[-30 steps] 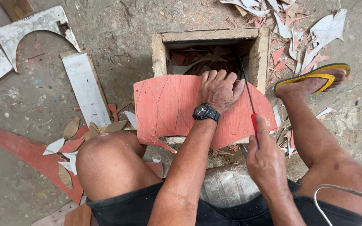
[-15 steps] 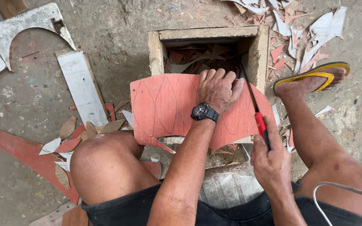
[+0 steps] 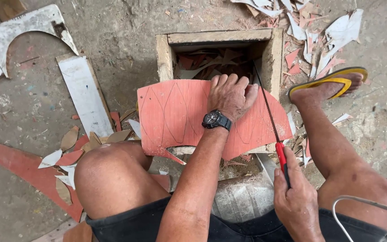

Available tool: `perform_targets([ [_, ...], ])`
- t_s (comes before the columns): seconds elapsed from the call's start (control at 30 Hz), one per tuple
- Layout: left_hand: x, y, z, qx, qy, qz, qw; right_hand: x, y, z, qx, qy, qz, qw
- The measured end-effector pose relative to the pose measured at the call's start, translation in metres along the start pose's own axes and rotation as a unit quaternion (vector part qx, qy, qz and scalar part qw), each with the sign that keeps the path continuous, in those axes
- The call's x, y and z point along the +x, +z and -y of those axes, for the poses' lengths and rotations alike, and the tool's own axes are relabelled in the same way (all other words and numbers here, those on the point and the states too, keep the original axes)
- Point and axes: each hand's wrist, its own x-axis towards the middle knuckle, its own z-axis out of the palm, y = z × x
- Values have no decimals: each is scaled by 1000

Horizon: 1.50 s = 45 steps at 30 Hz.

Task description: Cutting a curved shape from a thin orange sheet using a utility knife on a wooden support box.

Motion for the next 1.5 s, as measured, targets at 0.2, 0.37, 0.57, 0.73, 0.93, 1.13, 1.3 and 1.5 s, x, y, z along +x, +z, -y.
perform_targets([
  [0.2,0,0,1,7,-12,19,1000,1,0,3,0,22,7,1000],
  [0.37,0,-1,2,8,3,33,999,9,3,5,-13,-7,-17,1000],
  [0.57,-2,0,3,11,4,17,1000,-2,3,-5,-2,15,8,1000],
  [0.73,-3,0,1,10,2,23,1000,-5,4,-9,-11,23,14,1000],
  [0.93,-2,2,2,2,-4,22,1000,-6,12,-14,-15,-41,-13,999],
  [1.13,-3,1,1,5,-2,24,1000,-1,15,-10,-13,-52,-6,999],
  [1.3,-1,-1,1,12,-6,26,1000,0,4,-4,-20,-52,-1,998],
  [1.5,-2,0,1,2,-12,20,1000,33,-2,30,-41,11,59,997],
])
